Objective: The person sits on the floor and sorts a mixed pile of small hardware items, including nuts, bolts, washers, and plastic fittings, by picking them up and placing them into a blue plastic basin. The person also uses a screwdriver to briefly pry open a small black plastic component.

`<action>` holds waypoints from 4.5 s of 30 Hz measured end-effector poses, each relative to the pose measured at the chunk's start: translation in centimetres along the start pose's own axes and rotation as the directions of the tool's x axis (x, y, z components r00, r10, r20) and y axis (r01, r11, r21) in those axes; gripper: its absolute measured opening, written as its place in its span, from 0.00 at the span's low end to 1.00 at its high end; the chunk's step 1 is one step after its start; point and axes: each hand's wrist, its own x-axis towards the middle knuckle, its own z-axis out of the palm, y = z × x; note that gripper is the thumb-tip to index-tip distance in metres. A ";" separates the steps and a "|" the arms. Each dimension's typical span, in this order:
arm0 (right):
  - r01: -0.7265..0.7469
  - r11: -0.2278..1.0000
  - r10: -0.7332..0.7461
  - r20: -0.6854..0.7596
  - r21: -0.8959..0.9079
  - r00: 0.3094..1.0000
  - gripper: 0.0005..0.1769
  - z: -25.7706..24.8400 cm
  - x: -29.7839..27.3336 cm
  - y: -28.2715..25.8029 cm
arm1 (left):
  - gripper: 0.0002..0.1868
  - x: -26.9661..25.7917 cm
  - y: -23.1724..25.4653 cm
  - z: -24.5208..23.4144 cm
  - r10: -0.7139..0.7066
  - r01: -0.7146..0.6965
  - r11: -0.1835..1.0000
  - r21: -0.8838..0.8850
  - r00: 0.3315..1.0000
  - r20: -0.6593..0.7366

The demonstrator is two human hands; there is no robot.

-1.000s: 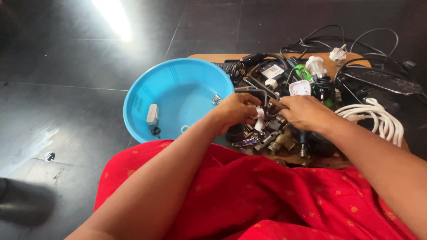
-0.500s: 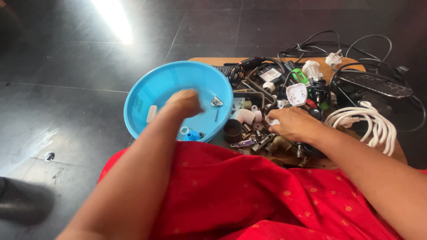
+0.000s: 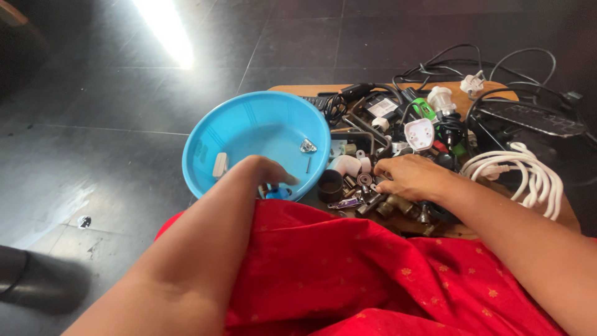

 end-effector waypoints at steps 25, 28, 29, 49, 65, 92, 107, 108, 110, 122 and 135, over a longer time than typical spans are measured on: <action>0.173 0.309 -0.030 -0.172 0.935 0.985 0.18 -3.5 -2.5 -4.5 | 0.20 -13.2 7.8 1.1 0.770 -0.610 0.230 -0.758 0.591 -0.242; 0.107 0.362 0.066 -0.140 0.926 0.988 0.15 -3.1 -1.7 -3.2 | 0.21 -12.9 8.1 1.4 0.772 -0.614 0.235 -0.753 0.589 -0.240; 0.078 0.390 0.098 -0.126 0.917 0.987 0.15 -3.0 -1.4 -2.8 | 0.21 -12.6 8.2 1.4 0.765 -0.613 0.242 -0.752 0.598 -0.241; 0.176 0.555 -0.044 -0.183 0.813 0.982 0.27 -3.4 -3.0 -6.1 | 0.27 -10.3 9.2 2.1 0.569 -0.652 0.243 -0.718 0.696 -0.439; -0.095 0.687 0.262 -0.124 0.720 0.957 0.22 -4.6 0.0 4.0 | 0.22 3.2 2.8 -2.1 0.002 -0.003 1.000 -0.004 0.992 -0.128; 0.221 0.496 -0.001 -0.255 0.840 0.967 0.09 -3.0 -0.9 -4.0 | 0.17 -9.5 10.0 0.8 0.570 -0.778 0.319 -0.541 0.614 -0.547; -0.039 0.989 0.052 -0.091 0.140 0.995 0.32 -3.1 2.9 3.5 | 0.30 6.1 -10.4 -6.9 -0.314 0.419 0.870 0.259 0.877 -0.364; -0.042 0.990 0.054 -0.084 0.134 0.995 0.31 -3.1 2.8 3.3 | 0.30 6.1 -9.9 -6.7 -0.312 0.423 0.880 0.218 0.859 -0.407; -0.055 0.990 0.065 -0.076 0.127 0.995 0.30 -3.3 2.3 3.2 | 0.29 4.9 -7.9 -7.1 -0.253 0.353 0.928 0.118 0.832 -0.494; 0.105 0.277 -0.002 -0.109 0.955 0.994 0.26 -5.2 0.4 -0.8 | 0.36 -11.0 10.4 -0.3 0.642 -0.883 0.320 -0.344 0.468 -0.607; 0.024 0.815 0.248 -0.387 0.579 0.888 0.29 -2.4 2.2 3.3 | 0.22 0.6 -6.4 -7.9 -0.137 0.198 0.971 0.137 0.922 -0.361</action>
